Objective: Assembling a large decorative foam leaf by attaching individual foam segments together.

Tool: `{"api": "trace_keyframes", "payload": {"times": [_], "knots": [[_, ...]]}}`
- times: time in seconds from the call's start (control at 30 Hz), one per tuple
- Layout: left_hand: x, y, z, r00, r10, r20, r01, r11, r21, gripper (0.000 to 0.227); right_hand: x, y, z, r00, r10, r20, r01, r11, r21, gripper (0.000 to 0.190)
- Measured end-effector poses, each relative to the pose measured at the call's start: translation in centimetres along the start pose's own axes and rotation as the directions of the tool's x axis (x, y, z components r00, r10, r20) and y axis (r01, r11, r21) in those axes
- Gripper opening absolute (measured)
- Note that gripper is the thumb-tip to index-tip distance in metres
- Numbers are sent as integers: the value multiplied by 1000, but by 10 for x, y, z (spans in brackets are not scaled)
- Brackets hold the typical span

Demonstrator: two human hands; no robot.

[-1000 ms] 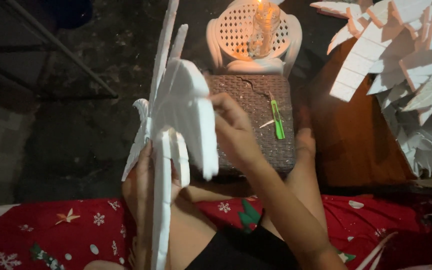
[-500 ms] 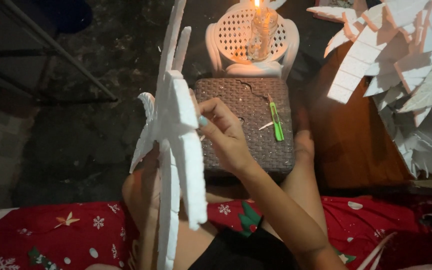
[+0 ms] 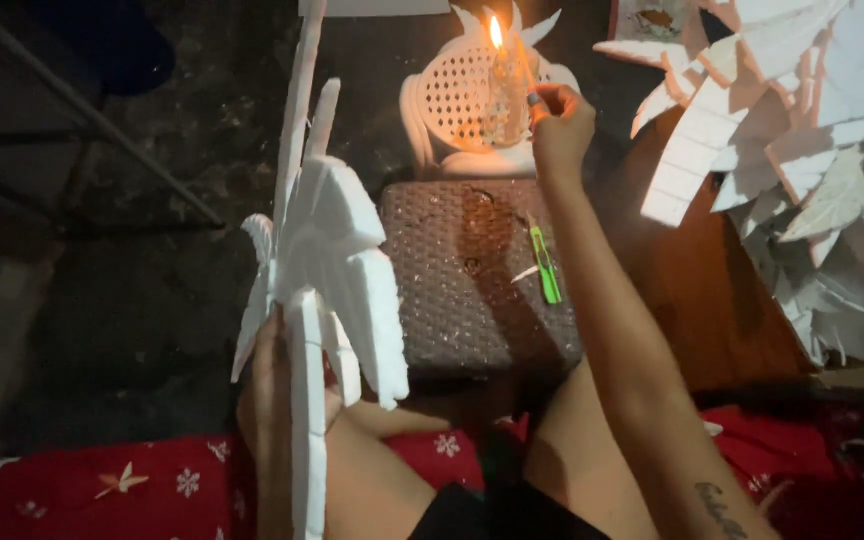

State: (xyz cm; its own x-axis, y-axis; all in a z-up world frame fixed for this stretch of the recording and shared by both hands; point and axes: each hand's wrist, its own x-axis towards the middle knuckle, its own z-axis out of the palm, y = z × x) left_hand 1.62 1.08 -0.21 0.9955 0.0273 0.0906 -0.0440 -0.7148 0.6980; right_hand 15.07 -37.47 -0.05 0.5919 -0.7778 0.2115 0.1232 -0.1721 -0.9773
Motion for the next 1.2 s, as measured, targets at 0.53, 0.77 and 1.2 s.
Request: {"api": "trace_keyframes", "payload": {"times": [0.53,0.77,1.2], "knots": [[21,-8,31,946,-188,265,304,801,-515,72,67,44,7,927,-339,160,375,842,-388,3],[29,-36,47,896,-204,394,433,601,-672,67,72,43,10,936,-301,185,352,843,-408,6],[32,-10,58,783,-143,606,621,116,-775,59,71,39,10,927,-337,167,376,825,-422,7]]}}
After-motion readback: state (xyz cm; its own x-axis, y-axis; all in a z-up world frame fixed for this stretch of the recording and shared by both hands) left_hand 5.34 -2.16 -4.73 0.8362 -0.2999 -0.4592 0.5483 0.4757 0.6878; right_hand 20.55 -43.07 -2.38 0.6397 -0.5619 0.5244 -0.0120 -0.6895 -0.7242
